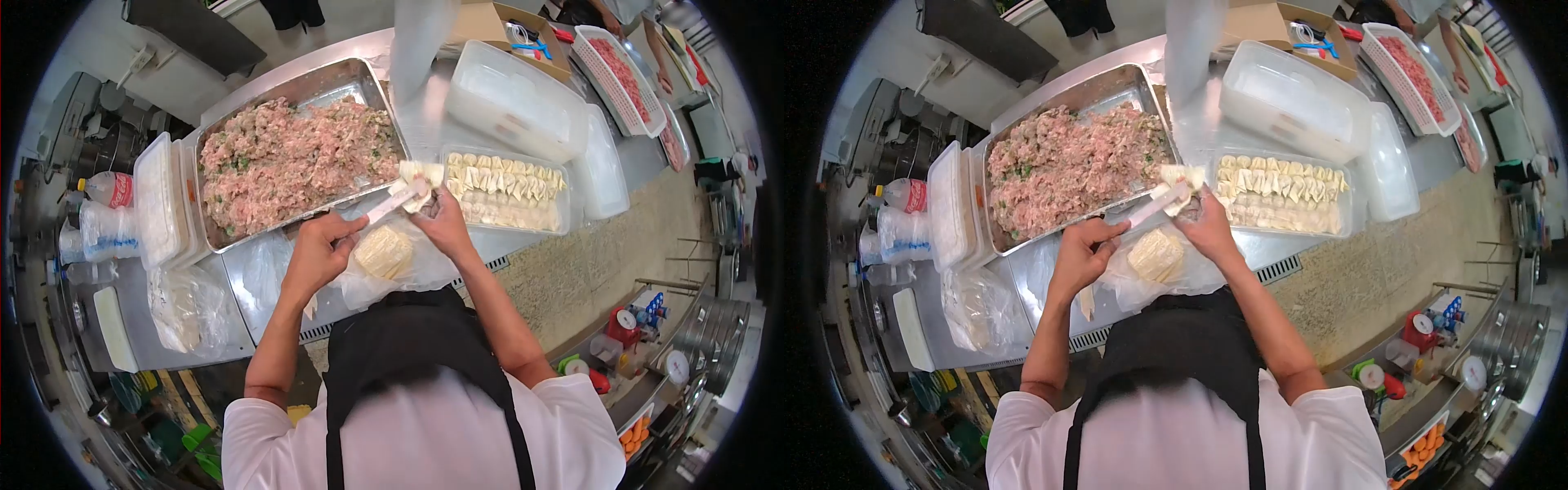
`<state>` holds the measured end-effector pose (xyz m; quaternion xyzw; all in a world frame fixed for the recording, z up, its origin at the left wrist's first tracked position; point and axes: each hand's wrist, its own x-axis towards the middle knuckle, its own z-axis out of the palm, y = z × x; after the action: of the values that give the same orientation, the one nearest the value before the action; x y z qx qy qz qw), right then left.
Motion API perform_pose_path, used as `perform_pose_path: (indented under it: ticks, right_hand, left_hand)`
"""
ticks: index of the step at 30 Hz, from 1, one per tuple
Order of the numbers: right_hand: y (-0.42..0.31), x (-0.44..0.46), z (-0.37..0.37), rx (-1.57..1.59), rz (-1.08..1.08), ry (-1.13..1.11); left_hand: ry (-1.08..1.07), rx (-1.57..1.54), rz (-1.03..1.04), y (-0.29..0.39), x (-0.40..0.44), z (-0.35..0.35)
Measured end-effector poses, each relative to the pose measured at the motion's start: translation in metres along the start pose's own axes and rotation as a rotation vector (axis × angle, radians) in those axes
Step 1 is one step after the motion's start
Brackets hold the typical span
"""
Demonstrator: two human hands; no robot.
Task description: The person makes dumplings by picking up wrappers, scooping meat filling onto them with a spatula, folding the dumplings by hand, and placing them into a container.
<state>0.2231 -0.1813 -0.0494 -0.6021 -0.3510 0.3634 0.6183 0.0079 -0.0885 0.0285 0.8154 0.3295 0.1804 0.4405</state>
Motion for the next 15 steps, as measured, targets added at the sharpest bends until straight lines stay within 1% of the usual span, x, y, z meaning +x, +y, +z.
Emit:
perform_pose_path:
  ticks: [1, 2, 3, 4, 5, 6, 7, 8, 9, 10, 12, 13, 14, 15]
  right_hand:
    - [0.002, 0.0, 0.001, -0.228, -0.101, 0.007]
    - [0.004, 0.001, -0.001, -0.228, -0.1, 0.01]
    - [0.003, 0.003, -0.002, -0.293, -0.151, -0.004]
    - [0.002, 0.005, -0.003, -0.357, -0.203, -0.016]
    - [0.015, 0.008, -0.005, -0.4, -0.345, 0.029]
    - [0.013, 0.009, -0.01, -0.404, -0.343, 0.033]
    - [0.008, 0.008, -0.017, -0.38, -0.179, 0.008]
    - [0.005, 0.008, -0.024, -0.356, -0.015, -0.012]
    - [0.02, 0.013, -0.031, -0.169, 0.0, 0.023]
    - [0.012, 0.012, -0.038, -0.183, 0.004, 0.039]
    - [-0.004, 0.01, -0.053, 0.308, 0.236, 0.06]
    - [-0.003, 0.009, -0.056, 0.273, 0.183, 0.097]
    - [-0.006, 0.008, -0.06, 0.261, 0.181, 0.114]
    - [-0.013, 0.007, -0.062, 0.133, 0.102, 0.142]
  left_hand:
    - [-0.002, 0.0, 0.002, 0.003, 0.0, 0.0]
    - [-0.073, 0.066, -0.037, 0.006, -0.001, 0.0]
    - [-0.145, 0.132, -0.076, 0.011, -0.002, -0.002]
    - [-0.148, 0.132, -0.073, 0.016, -0.003, -0.007]
    - [-0.14, 0.139, -0.087, 0.02, -0.004, -0.015]
    - [-0.133, 0.144, -0.102, 0.022, -0.005, -0.022]
    - [-0.14, 0.138, -0.099, 0.019, -0.007, -0.027]
    - [-0.011, 0.107, -0.026, 0.014, -0.009, -0.033]
    - [0.118, 0.072, 0.05, 0.01, -0.009, -0.038]
    - [0.105, 0.056, 0.059, 0.007, -0.01, -0.042]
    - [0.142, 0.016, 0.02, 0.003, -0.01, -0.047]
    - [0.129, 0.0, 0.031, 0.001, -0.01, -0.045]
    - [0.134, -0.026, -0.014, -0.001, -0.011, -0.043]
    - [0.141, -0.05, -0.062, -0.002, -0.012, -0.041]
